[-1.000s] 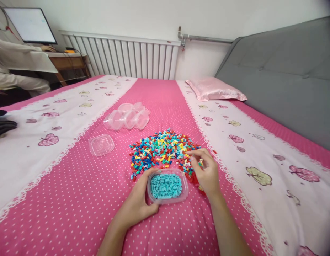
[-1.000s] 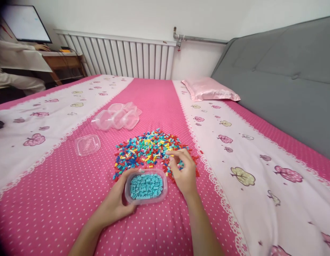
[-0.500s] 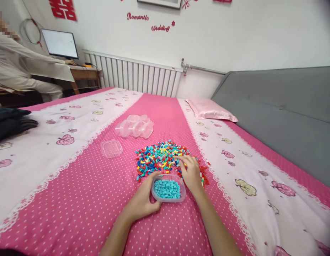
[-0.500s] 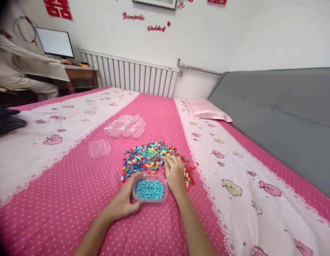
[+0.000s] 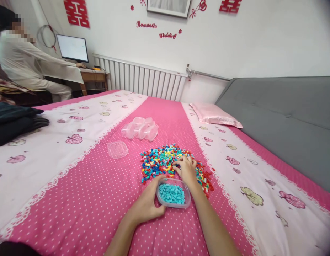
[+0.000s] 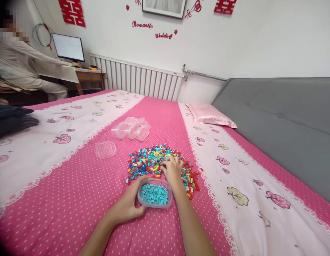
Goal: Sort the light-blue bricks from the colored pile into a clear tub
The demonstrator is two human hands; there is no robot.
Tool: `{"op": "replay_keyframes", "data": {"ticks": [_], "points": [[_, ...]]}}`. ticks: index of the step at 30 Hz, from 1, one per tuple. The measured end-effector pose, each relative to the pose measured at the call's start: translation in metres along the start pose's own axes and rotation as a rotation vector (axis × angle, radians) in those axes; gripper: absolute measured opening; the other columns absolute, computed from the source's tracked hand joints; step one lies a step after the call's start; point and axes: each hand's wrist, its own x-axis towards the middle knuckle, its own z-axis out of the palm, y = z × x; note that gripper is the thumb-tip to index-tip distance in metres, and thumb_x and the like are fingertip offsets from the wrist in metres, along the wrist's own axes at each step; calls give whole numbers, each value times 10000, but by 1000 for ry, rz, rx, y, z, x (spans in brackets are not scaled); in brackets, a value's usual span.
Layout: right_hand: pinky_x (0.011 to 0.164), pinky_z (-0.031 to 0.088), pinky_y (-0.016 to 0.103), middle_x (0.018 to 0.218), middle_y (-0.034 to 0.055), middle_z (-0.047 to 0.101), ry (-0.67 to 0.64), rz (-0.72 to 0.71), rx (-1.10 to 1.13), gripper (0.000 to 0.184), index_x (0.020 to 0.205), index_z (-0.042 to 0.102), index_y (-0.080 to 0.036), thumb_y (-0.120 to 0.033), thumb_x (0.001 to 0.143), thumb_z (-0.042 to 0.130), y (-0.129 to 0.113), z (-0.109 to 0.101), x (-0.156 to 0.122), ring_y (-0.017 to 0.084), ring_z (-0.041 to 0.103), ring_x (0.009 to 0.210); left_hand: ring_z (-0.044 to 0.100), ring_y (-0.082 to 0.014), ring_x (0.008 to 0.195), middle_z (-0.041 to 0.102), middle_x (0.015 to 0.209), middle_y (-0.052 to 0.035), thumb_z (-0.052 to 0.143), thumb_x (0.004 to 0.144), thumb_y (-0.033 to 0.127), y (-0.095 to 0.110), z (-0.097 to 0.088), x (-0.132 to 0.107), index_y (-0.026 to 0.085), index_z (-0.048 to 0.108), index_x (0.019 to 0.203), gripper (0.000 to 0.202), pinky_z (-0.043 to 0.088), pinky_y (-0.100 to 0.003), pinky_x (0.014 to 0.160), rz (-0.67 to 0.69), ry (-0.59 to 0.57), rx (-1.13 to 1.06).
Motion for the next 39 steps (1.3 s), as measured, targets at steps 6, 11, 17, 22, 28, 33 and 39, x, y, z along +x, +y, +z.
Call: {"op": "replay_keyframes", "data": {"ticks": [6,11,17,22,28,33,39], "points": [[896,276,409,992,46,636,33,26,1,90,888,774,-304,-233,857,728,3,5,-6,256,485,1017,481,-275,1310,461,1429,-110,593,681,81,2,-1,2,217,264,1468,864,390,-417,1121,-25,-17,-18],[922,251,402,982,12,680,48,2,34,129,854,744,-283,-159,828,722,5,7,-10,237,500,1018,499,-269,1296,478,1416,-112,582,675,78,4,-1,3,206,269,1461,856,409,-400,1105,-35,-25,-39],[900,254,386,977,-3,709,69,-7,75,129,839,715,-262,-136,827,693,4,7,-10,227,512,992,480,-284,1312,468,1423,-131,578,667,78,3,-1,3,197,271,1453,852,390,-428,1120,-36,-15,-30],[913,255,382,932,-2,727,95,-1,112,113,863,697,-241,-134,842,671,4,6,-10,222,526,960,473,-290,1314,466,1421,-138,581,657,73,3,-1,4,194,274,1446,856,379,-446,1128,-32,-12,-26],[906,280,369,948,13,737,129,-26,178,142,976,720,-256,-181,913,618,3,3,-10,226,530,939,483,-295,1309,467,1425,-141,586,667,80,7,-2,3,190,277,1450,849,387,-454,1122,-31,-22,-42],[941,275,381,947,28,730,230,5,228,150,951,726,-240,-219,947,578,-2,-4,-10,239,504,960,476,-291,1321,461,1434,-137,588,661,66,4,-1,2,199,267,1456,867,381,-448,1128,-21,-21,-61],[955,299,431,967,87,709,304,86,308,206,977,714,-194,-265,962,522,-5,-24,0,286,485,1014,483,-290,1313,471,1421,-140,604,681,87,2,-1,3,195,268,1452,848,383,-449,1127,-12,-17,-53]]}}
